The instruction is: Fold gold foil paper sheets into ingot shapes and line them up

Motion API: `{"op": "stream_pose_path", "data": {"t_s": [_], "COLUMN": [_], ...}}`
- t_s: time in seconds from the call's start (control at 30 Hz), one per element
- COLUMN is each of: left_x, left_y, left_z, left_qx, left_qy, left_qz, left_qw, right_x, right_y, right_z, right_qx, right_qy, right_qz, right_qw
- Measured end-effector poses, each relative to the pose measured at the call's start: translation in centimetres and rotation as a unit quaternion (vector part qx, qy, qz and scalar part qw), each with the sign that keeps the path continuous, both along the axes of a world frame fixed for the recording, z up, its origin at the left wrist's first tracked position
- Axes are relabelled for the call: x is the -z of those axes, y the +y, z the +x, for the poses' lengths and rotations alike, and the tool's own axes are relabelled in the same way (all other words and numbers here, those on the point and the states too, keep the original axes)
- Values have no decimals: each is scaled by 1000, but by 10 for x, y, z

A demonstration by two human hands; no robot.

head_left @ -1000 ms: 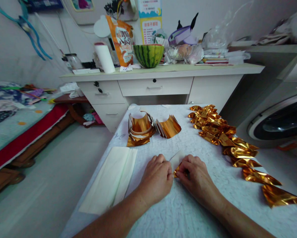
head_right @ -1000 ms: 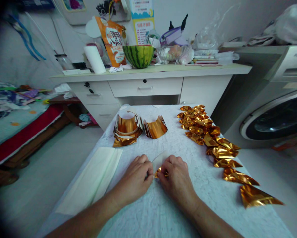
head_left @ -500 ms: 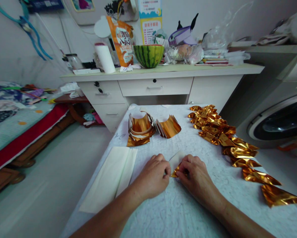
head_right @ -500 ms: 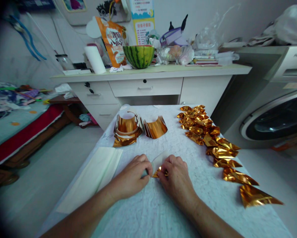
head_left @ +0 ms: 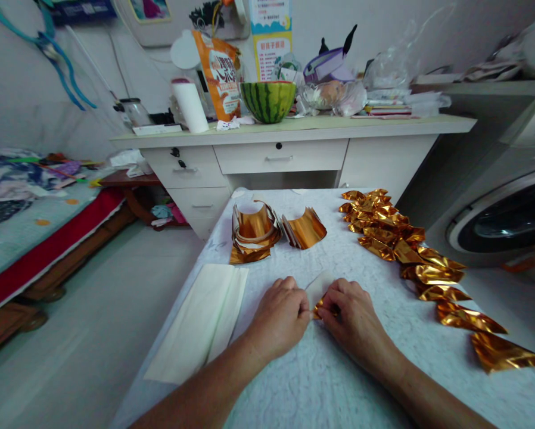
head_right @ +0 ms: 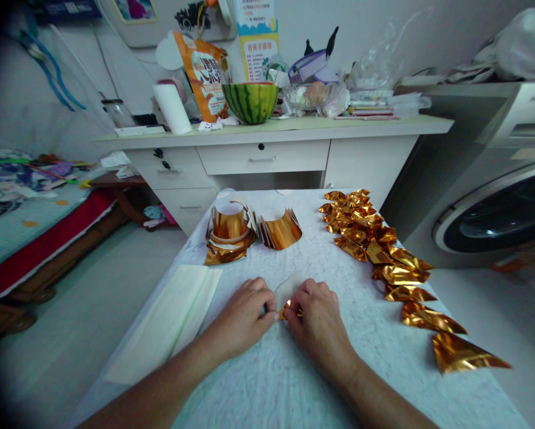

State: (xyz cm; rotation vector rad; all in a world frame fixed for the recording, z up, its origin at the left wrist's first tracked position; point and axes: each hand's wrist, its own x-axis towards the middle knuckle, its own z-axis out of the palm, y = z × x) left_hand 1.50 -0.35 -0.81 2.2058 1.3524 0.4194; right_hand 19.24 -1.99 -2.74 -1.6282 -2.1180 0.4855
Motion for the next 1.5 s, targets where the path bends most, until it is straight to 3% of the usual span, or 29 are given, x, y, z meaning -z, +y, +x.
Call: {"op": "stream_pose_path", "data": {"t_s": [0.57, 0.8, 1.5], "left_x": [0, 0, -3], "left_y": [-5, 0, 2], "left_z": [6, 3, 2], "left_qx": [-38, -9, -4], "left_qy": [-16, -29, -2], "left_qz": [-13, -36, -52], "left_qw": [999, 999, 999], "right_x": [3, -2, 0], "right_y": [1, -2, 0], "right_z": [1, 3, 2], "right_qx": [0, -18, -3], "right_qy": [-10, -5, -2], "right_qz": [5, 3, -9], "right_qw": [1000, 1000, 1000]}}
